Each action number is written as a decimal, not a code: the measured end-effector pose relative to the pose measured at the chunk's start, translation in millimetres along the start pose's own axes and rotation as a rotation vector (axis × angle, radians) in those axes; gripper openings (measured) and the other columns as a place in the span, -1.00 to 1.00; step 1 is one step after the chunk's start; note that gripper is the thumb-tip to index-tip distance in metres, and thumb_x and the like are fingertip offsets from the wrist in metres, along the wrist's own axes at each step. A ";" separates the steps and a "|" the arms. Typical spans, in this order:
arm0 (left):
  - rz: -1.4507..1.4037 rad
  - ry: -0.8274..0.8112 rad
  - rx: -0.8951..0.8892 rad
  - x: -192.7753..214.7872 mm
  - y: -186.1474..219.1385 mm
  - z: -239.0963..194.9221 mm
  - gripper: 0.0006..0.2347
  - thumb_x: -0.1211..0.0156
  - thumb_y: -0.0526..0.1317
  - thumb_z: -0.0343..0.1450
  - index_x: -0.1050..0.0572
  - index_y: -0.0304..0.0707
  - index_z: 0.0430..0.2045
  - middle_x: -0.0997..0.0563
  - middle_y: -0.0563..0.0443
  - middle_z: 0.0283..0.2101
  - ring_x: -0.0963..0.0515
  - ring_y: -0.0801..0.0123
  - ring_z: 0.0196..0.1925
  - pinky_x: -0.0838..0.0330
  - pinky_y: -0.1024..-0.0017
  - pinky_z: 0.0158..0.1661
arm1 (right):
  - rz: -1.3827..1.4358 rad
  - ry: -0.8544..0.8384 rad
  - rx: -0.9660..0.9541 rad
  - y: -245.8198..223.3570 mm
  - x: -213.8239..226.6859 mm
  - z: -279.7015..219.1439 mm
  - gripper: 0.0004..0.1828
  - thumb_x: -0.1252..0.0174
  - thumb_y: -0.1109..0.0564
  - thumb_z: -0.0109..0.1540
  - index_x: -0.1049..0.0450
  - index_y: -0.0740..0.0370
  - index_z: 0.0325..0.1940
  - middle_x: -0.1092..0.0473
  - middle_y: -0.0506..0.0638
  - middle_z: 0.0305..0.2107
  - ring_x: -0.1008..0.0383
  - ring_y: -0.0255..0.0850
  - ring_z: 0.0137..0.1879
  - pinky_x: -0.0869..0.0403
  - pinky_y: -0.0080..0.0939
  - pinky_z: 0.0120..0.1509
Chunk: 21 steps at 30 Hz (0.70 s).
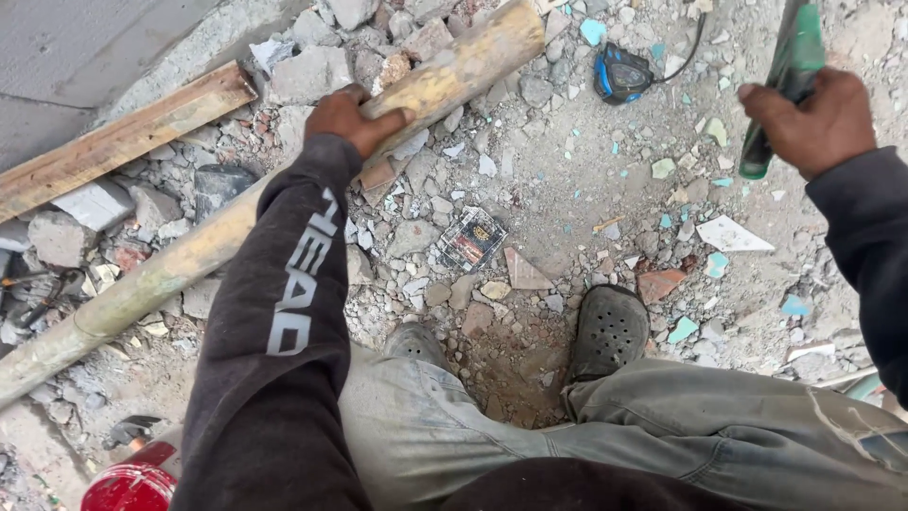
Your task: The person uses a hand saw to cut a long pipe on a construction site. They hold the pipe with one hand and saw with the other, repositioning the pipe once to continue cutting.
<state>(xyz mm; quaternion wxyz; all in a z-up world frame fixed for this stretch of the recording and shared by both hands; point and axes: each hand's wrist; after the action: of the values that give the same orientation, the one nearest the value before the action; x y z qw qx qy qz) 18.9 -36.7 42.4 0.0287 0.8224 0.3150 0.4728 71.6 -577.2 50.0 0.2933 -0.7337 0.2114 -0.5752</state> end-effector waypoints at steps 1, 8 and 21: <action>0.022 0.000 -0.040 -5.9 7.1 2.2 -0.29 -0.20 0.30 0.26 -0.49 -0.39 0.07 -0.67 -0.24 -0.15 -0.66 0.05 -0.20 -0.55 0.17 -0.08 | 0.094 0.025 0.015 -11.4 5.4 -0.6 -0.69 -0.19 0.03 0.39 -0.50 0.41 -0.11 -0.48 0.14 -0.34 -0.54 -0.14 -0.30 -0.53 -0.08 -0.19; 0.057 -0.001 -0.181 -42.3 -2.2 64.3 -0.18 -0.10 0.46 0.27 -0.53 -0.43 0.05 -0.61 -0.36 -0.02 -0.63 -0.01 -0.08 -0.50 0.14 -0.02 | 0.179 -0.056 0.386 -24.4 3.1 5.2 -0.66 0.00 0.04 0.56 -0.31 0.44 0.17 -0.45 0.16 -0.16 -0.57 -0.14 -0.02 -0.53 -0.15 0.12; 0.148 -0.051 -0.073 -73.9 0.9 64.5 -0.16 0.01 0.48 0.28 -0.47 -0.33 0.16 -0.64 -0.33 -0.06 -0.67 -0.04 -0.07 -0.51 0.10 -0.02 | 0.397 -0.375 0.405 -148.0 -48.1 16.1 -0.62 -0.14 0.13 0.53 -0.25 0.41 0.32 -0.41 0.13 -0.22 -0.54 -0.23 -0.27 -0.51 -0.24 -0.13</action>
<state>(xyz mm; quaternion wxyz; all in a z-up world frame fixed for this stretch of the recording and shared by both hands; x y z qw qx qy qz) 44.5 -61.6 -49.0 0.0317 0.8535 0.2353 0.4638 71.3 -433.7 112.3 0.5732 -0.6981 0.1736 -0.3923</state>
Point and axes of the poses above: each hand's wrist, its own z-axis towards the middle knuckle, its own x-axis out of the back of the hand, y = z × x
